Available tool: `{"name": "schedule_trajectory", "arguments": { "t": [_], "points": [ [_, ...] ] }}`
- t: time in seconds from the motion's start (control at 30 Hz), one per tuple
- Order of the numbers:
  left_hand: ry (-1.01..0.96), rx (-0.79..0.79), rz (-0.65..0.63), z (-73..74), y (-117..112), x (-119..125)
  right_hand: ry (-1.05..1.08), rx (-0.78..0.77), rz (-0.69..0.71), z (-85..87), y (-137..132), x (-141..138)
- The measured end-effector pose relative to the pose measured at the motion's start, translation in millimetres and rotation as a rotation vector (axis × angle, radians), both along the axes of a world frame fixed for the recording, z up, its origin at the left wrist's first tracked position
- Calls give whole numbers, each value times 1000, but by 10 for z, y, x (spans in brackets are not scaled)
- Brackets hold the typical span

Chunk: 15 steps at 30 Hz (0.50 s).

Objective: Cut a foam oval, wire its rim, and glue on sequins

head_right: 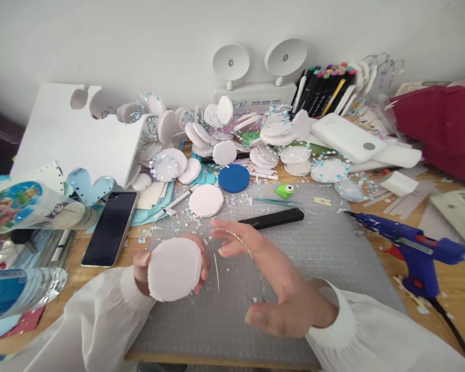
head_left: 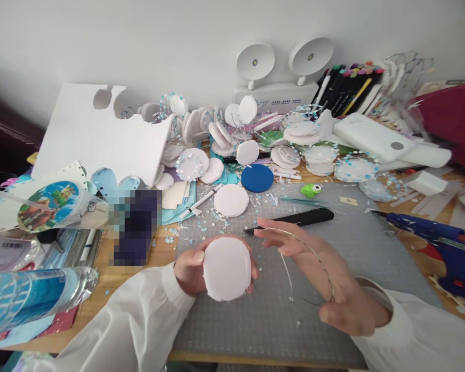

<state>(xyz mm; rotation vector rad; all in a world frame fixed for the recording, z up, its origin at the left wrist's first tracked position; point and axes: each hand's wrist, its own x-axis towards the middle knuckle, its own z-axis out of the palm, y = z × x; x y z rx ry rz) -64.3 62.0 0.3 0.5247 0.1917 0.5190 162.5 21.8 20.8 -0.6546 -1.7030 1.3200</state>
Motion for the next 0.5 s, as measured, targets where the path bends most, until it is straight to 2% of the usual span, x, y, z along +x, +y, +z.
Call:
{"name": "schedule_trajectory", "arguments": {
  "t": [0.17, 0.33, 0.5],
  "points": [
    [17, 9, -29, -19, 0, -1, 27, 4, -133, -91, 29, 6],
    [33, -6, -14, -23, -7, -3, -56, -43, -149, -118, 13, 12],
    [-16, -36, 52, -32, -4, -4, -122, 155, -243, -128, 2, 86]
  ]
}}
